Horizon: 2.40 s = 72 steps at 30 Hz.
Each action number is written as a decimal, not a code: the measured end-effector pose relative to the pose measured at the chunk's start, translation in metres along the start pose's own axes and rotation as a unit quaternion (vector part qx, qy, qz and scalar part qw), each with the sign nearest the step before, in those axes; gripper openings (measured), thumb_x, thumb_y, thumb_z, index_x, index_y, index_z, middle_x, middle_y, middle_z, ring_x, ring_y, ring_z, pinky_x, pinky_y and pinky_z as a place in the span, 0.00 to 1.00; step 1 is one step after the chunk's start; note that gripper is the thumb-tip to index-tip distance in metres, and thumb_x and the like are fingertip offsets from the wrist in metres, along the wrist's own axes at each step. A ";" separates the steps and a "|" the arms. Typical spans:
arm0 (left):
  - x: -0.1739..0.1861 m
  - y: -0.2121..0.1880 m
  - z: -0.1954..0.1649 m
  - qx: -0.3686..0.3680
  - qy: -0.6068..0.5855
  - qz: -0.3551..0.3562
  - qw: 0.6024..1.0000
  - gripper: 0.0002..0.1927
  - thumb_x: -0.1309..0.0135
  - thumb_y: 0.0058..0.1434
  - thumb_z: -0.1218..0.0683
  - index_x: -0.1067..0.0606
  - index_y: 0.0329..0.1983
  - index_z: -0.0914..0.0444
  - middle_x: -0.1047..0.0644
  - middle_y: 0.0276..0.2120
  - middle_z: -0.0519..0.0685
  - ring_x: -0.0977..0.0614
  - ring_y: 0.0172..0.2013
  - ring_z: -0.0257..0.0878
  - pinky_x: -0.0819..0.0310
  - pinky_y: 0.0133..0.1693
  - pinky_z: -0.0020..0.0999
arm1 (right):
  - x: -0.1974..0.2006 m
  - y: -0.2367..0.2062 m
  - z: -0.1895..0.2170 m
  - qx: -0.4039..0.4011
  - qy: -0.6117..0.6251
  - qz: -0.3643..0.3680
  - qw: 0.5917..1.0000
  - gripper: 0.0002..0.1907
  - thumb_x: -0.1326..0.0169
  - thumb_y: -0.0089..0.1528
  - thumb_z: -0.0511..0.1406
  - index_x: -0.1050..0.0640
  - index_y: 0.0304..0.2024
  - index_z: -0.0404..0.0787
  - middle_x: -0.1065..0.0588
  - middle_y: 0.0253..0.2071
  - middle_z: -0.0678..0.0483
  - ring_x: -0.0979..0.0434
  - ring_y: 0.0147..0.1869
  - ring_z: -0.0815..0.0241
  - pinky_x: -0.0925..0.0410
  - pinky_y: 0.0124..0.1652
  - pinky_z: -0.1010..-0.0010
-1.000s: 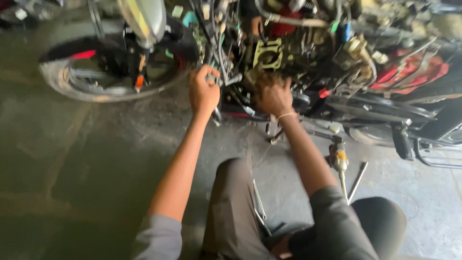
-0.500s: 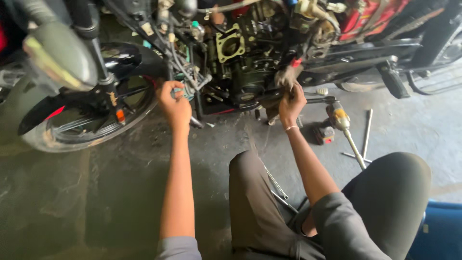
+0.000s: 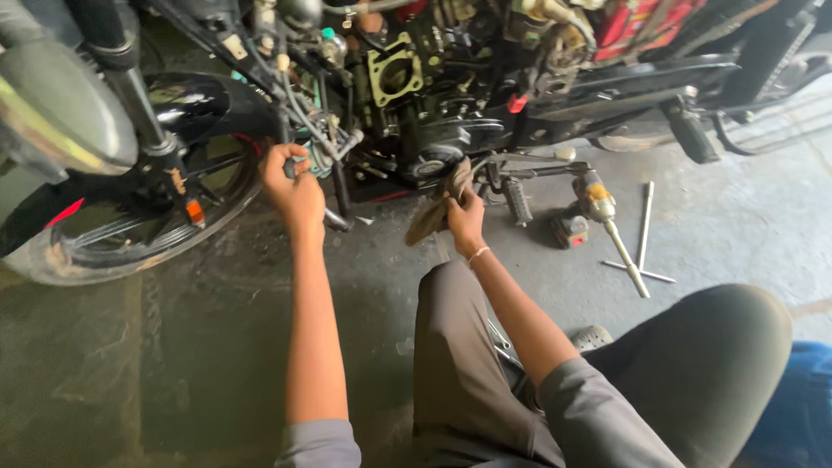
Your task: The person sits on the floor beside a partially disassembled motorcycle and wipes engine components with a cloth, holding the frame with the other hand. They then use a screwdriver on parts near the battery and manipulate small fittings and cables on the bike by hand.
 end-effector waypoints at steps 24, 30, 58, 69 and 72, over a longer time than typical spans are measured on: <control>-0.007 0.002 -0.005 0.041 -0.020 -0.002 0.999 0.18 0.59 0.51 0.74 0.26 0.37 0.64 0.32 0.43 0.48 0.22 0.37 0.33 0.29 0.46 0.29 | 0.010 0.089 0.068 -0.128 0.398 -0.074 0.905 0.29 0.52 0.64 0.58 0.29 0.54 0.45 0.27 0.48 0.55 0.30 0.54 0.58 0.33 0.54 0.64; -0.008 -0.002 -0.002 0.057 -0.024 -0.008 0.998 0.18 0.60 0.52 0.74 0.27 0.37 0.64 0.32 0.43 0.48 0.23 0.36 0.33 0.30 0.46 0.30 | 0.024 0.075 0.073 -0.008 0.226 -0.021 0.974 0.30 0.53 0.67 0.55 0.29 0.59 0.39 0.27 0.57 0.51 0.31 0.61 0.58 0.38 0.60 0.66; -0.004 -0.004 -0.002 0.021 -0.012 -0.023 0.999 0.15 0.57 0.53 0.73 0.27 0.37 0.63 0.29 0.42 0.49 0.24 0.39 0.36 0.29 0.45 0.31 | 0.056 0.072 0.065 0.475 -0.342 0.121 0.802 0.10 0.44 0.51 0.27 0.19 0.36 0.38 0.24 0.40 0.46 0.29 0.52 0.40 0.34 0.51 0.57; -0.004 -0.006 -0.005 0.017 0.001 -0.035 0.999 0.12 0.54 0.57 0.71 0.26 0.37 0.64 0.28 0.41 0.50 0.25 0.40 0.40 0.31 0.45 0.33 | 0.039 0.060 0.103 0.518 -0.405 0.037 0.753 0.24 0.42 0.46 0.29 0.22 0.47 0.37 0.23 0.50 0.44 0.29 0.59 0.38 0.33 0.54 0.54; -0.003 -0.005 -0.007 -0.013 0.013 -0.046 0.999 0.13 0.54 0.55 0.72 0.26 0.36 0.64 0.27 0.39 0.50 0.24 0.40 0.42 0.30 0.45 0.35 | 0.035 0.060 0.112 0.509 -0.420 0.086 0.747 0.26 0.43 0.45 0.28 0.22 0.49 0.35 0.22 0.51 0.44 0.30 0.59 0.37 0.31 0.55 0.57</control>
Point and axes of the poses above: each hand's wrist, its own y-axis towards the middle knuckle, its own x-axis out of the back of the hand, z = x × y, the point moved 2 cm from there along y, towards the middle knuckle
